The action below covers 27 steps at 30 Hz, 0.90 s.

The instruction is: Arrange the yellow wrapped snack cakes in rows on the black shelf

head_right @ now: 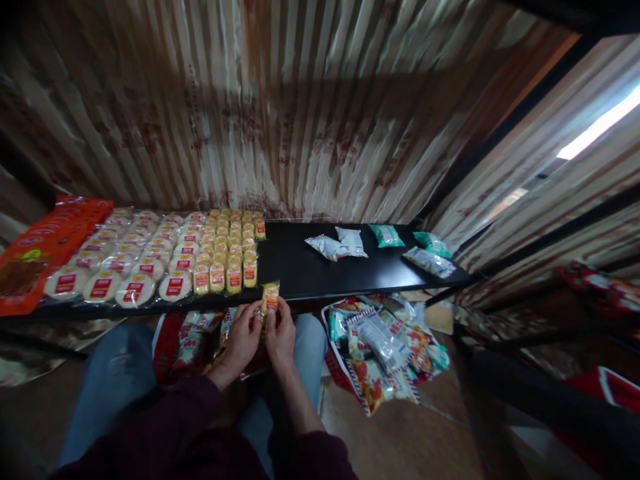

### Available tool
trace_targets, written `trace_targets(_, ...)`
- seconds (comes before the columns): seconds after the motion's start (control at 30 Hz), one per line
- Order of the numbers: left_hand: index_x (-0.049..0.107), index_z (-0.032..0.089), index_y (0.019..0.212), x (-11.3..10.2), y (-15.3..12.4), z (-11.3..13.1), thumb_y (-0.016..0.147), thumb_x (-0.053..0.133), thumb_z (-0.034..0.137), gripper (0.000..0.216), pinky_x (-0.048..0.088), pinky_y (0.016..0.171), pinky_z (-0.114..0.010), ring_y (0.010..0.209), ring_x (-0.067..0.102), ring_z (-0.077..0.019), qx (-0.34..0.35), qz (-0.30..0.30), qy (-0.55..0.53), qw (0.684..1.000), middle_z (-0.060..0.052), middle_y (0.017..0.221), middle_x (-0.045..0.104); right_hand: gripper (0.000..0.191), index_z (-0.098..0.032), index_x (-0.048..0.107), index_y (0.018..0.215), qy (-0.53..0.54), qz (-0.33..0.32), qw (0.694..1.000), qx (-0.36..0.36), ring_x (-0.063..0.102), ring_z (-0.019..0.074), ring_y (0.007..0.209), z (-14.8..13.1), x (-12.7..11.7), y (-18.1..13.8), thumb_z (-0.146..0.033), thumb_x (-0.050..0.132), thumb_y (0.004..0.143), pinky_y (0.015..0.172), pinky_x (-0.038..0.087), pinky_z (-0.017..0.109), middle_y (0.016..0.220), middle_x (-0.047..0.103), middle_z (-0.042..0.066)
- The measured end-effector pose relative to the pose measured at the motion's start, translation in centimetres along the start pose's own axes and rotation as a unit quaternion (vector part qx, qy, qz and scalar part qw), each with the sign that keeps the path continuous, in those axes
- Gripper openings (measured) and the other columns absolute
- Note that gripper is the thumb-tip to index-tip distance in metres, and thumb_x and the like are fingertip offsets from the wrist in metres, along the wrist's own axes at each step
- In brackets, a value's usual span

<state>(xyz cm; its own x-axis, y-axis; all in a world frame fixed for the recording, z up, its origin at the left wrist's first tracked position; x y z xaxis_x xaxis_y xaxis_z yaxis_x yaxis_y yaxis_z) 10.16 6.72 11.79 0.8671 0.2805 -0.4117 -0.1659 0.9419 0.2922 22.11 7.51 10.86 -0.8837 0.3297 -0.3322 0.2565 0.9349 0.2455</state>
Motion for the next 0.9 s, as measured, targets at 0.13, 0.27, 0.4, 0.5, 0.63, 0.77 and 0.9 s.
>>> trace_targets(0.13,0.06,0.016,0.116,1.0,1.5,0.9,0.081,0.04,0.007,0.041,0.049,0.093,-0.034,0.102,0.06,-0.0189,-0.004,-0.018,0.005,1.0,-0.01,0.109,0.06,0.041,-0.018,0.059,0.114,-0.004,0.008,1.0,0.006,0.065,0.022,0.099,-0.1,-0.3,2.1,-0.046,0.047,0.087,0.089,0.05,0.035,0.109,0.069,0.011)
trace_targets(0.27,0.058,0.015,0.12,1.8,3.0,1.6,0.08,0.042,0.009,0.043,0.048,0.096,-0.034,0.106,0.059,-0.0205,-0.013,-0.038,0.0,0.999,-0.012,0.115,0.059,0.04,-0.019,0.059,0.113,0.005,0.013,1.0,0.002,0.065,0.0219,0.098,-0.3,-0.5,3.9,-0.045,0.048,0.086,0.09,0.05,0.035,0.109,0.069,0.01)
trace_targets(0.4,0.06,0.016,0.117,2.7,4.7,2.0,0.08,0.043,0.012,0.04,0.045,0.101,-0.034,0.111,0.057,-0.021,-0.038,-0.047,-0.035,0.998,-0.012,0.119,0.059,0.041,-0.016,0.059,0.113,0.007,0.017,1.0,0.003,0.066,0.0233,0.095,0.2,-0.4,6.0,-0.044,0.049,0.085,0.087,0.05,0.037,0.108,0.069,0.012)
trace_targets(0.5,0.061,0.016,0.114,3.4,6.0,2.2,0.082,0.043,0.014,0.037,0.043,0.103,-0.035,0.113,0.056,-0.0209,-0.066,-0.046,-0.055,0.995,-0.013,0.122,0.059,0.043,-0.016,0.058,0.117,0.02,0.006,1.0,0.001,0.067,0.023,0.091,0.7,0.0,7.9,-0.042,0.051,0.084,0.084,0.052,0.036,0.106,0.07,0.011)
trace_targets(0.63,0.061,0.014,0.115,4.3,7.6,2.6,0.084,0.043,0.016,0.036,0.037,0.109,-0.037,0.123,0.051,-0.0221,-0.084,-0.035,-0.053,0.994,-0.014,0.13,0.055,0.042,-0.015,0.059,0.114,0.007,0.004,1.0,0.008,0.068,0.0239,0.087,0.7,0.5,10.5,-0.041,0.051,0.082,0.08,0.052,0.037,0.1,0.072,0.011)
trace_targets(0.77,0.059,0.014,0.118,5.4,9.1,2.5,0.086,0.041,0.019,0.037,0.034,0.111,-0.038,0.125,0.05,-0.0219,-0.074,-0.042,-0.059,0.995,-0.014,0.131,0.056,0.039,-0.016,0.062,0.109,0.006,0.003,1.0,0.01,0.068,0.0233,0.082,0.1,1.0,12.4,-0.039,0.052,0.078,0.075,0.052,0.035,0.092,0.073,0.009)
trace_targets(0.9,0.06,0.013,0.116,6.5,10.6,1.2,0.088,0.042,0.021,0.035,0.035,0.11,-0.041,0.129,0.046,-0.0246,-0.067,-0.038,-0.057,0.995,-0.016,0.134,0.053,0.037,-0.016,0.062,0.107,0.041,-0.004,0.999,-0.002,0.067,0.0217,0.081,-0.1,1.7,13.7,-0.031,0.052,0.075,0.075,0.053,0.033,0.091,0.073,0.007)
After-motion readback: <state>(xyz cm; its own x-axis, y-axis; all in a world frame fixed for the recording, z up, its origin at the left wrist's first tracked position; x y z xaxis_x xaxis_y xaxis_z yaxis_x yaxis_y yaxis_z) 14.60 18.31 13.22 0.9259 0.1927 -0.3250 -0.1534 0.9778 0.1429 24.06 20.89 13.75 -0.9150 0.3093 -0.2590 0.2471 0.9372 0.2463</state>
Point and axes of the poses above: each hand's wrist, its own y-axis towards the middle knuckle, its own x-axis out of the palm, z = x × y, the point moved 5 cm from there along y, towards the middle knuckle
